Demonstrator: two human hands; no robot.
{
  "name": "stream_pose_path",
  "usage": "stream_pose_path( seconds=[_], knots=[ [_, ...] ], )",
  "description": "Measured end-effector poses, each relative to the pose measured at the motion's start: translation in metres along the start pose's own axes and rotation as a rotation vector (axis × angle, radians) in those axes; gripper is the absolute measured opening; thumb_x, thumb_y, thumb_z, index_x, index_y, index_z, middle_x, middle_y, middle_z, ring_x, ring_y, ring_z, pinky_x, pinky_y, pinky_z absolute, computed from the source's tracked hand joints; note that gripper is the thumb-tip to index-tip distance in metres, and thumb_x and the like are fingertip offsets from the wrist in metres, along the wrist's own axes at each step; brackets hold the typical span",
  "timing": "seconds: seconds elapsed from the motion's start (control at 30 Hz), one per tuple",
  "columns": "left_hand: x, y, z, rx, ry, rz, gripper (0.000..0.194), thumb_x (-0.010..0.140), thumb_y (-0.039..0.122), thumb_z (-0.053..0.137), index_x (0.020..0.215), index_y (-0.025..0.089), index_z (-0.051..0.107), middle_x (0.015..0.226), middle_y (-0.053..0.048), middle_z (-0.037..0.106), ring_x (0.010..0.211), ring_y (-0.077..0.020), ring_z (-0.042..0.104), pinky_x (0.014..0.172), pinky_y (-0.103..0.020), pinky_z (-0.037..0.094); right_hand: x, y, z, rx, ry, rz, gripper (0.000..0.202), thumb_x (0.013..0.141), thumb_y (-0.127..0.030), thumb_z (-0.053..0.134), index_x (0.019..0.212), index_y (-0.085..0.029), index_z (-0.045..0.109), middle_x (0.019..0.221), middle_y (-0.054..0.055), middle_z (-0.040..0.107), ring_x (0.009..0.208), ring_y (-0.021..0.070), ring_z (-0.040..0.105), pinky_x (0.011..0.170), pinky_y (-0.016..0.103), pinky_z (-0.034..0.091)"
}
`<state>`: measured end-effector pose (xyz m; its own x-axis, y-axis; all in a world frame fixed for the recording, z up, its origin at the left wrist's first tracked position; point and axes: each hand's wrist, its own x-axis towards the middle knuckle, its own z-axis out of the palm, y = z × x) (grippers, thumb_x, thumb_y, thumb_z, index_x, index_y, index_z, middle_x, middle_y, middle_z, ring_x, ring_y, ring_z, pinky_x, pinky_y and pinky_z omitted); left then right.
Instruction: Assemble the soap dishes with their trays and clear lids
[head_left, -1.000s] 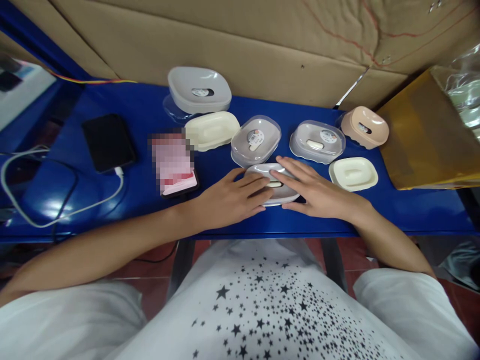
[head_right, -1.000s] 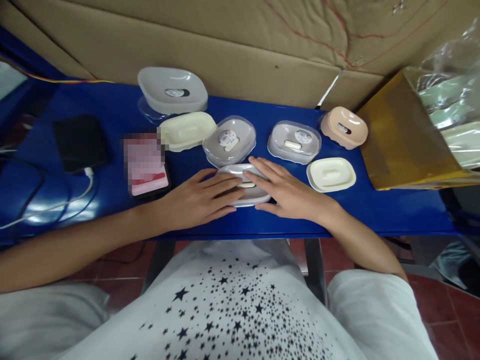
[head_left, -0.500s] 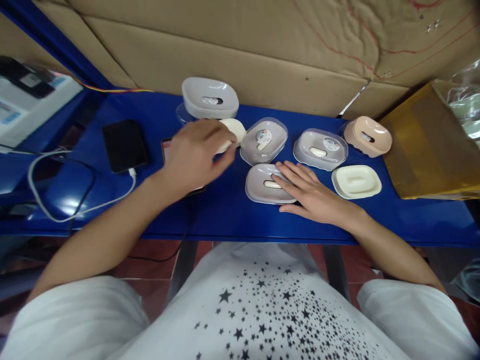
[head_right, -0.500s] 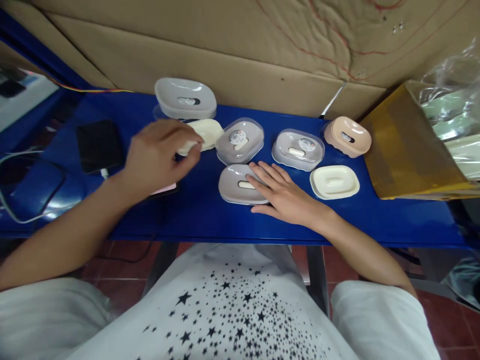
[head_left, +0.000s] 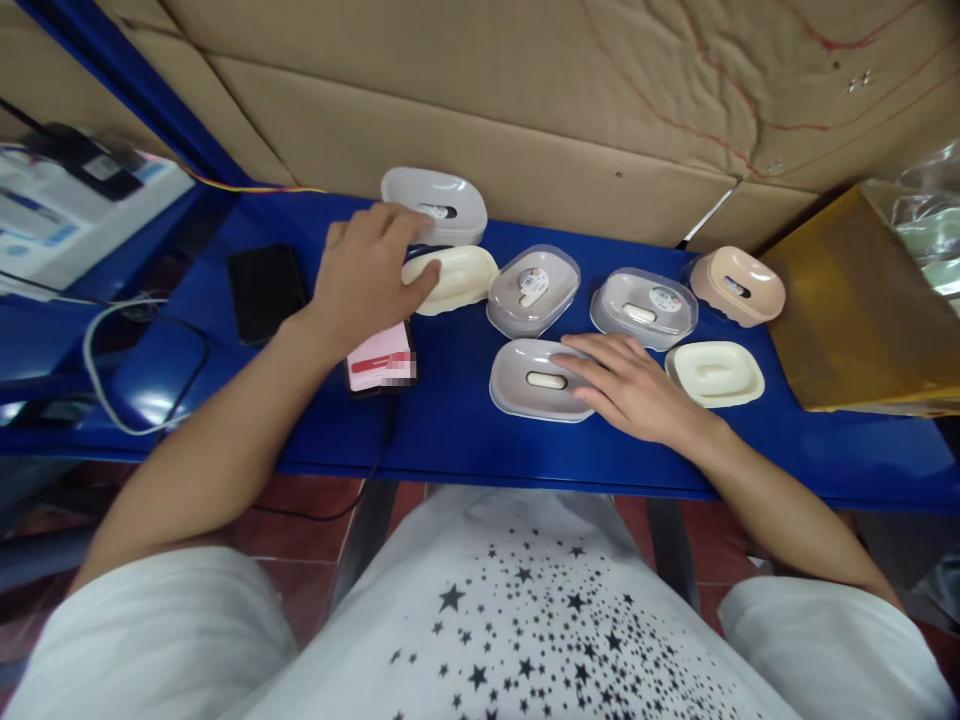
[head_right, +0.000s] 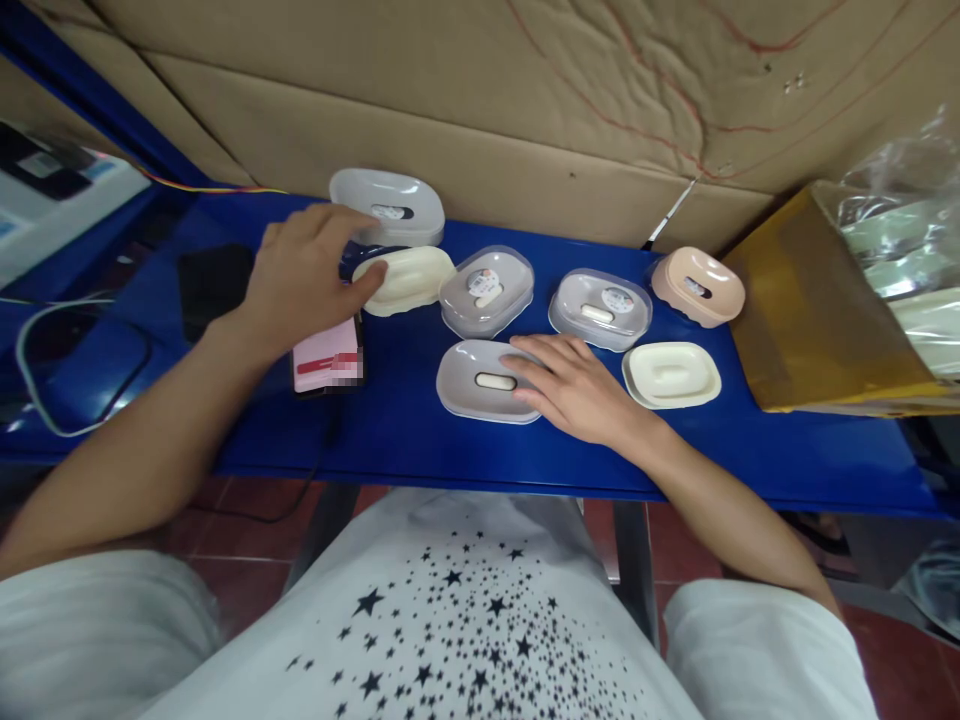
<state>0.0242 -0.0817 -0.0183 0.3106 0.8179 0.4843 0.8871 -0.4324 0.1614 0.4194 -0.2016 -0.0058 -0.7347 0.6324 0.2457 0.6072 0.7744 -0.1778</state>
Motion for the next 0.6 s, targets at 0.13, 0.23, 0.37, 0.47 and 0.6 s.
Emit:
stream_pose_path(
  seconds=[0.13, 0.23, 0.37, 0.47, 0.6],
  knots=[
    [0.008, -0.029, 0.008, 0.028, 0.059, -0.104, 0.067, 0.108, 0.072, 0.05, 0.158, 0.028, 0.051, 0.163, -0.004, 0.052, 0.139, -0.0303, 0.047, 0.116, -0.059, 0.04, 0.0, -0.003, -0.001, -0.032, 0.003, -0.014, 0.043, 0.119, -0.04, 0.049, 0.153, -0.021, 0.068, 0.161, 0.017, 0.067, 0.149, 0.0348, 0.063, 0.12, 0.058, 0.051],
    [0.011, -0.044, 0.013, 0.093, -0.053, -0.173, 0.074, 0.111, 0.075, 0.035, 0.168, 0.027, 0.03, 0.176, 0.001, 0.038, 0.15, -0.0242, 0.04, 0.12, -0.055, 0.035, 0.0, -0.002, -0.002, -0.038, 0.003, -0.015, 0.042, 0.119, -0.04, 0.05, 0.151, -0.021, 0.069, 0.16, 0.017, 0.068, 0.147, 0.035, 0.065, 0.118, 0.057, 0.052],
    [0.016, -0.065, 0.024, 0.133, -0.194, -0.195, 0.101, 0.105, 0.085, 0.018, 0.172, 0.01, 0.009, 0.17, -0.006, 0.053, 0.15, -0.0143, 0.049, 0.112, -0.044, 0.039, 0.0, 0.0, -0.001, -0.024, -0.001, 0.002, 0.042, 0.118, -0.04, 0.049, 0.152, -0.024, 0.069, 0.161, 0.015, 0.068, 0.147, 0.0351, 0.065, 0.117, 0.058, 0.053],
    [0.017, -0.08, 0.034, -0.014, -0.107, -0.119, 0.112, 0.096, 0.095, 0.027, 0.168, 0.01, 0.026, 0.149, -0.004, 0.071, 0.135, -0.0152, 0.062, 0.104, -0.042, 0.042, -0.001, 0.0, 0.0, -0.014, -0.006, 0.014, 0.042, 0.118, -0.041, 0.05, 0.153, -0.026, 0.068, 0.162, 0.014, 0.067, 0.147, 0.0352, 0.065, 0.117, 0.058, 0.053],
    [0.018, -0.087, 0.043, -0.148, 0.016, -0.025, 0.101, 0.099, 0.093, 0.046, 0.163, 0.015, 0.037, 0.149, -0.002, 0.071, 0.128, -0.0121, 0.061, 0.103, -0.039, 0.045, -0.001, 0.0, 0.0, -0.016, -0.011, 0.01, 0.043, 0.118, -0.042, 0.049, 0.153, -0.025, 0.068, 0.162, 0.015, 0.067, 0.147, 0.0352, 0.064, 0.117, 0.058, 0.053]
  ],
)
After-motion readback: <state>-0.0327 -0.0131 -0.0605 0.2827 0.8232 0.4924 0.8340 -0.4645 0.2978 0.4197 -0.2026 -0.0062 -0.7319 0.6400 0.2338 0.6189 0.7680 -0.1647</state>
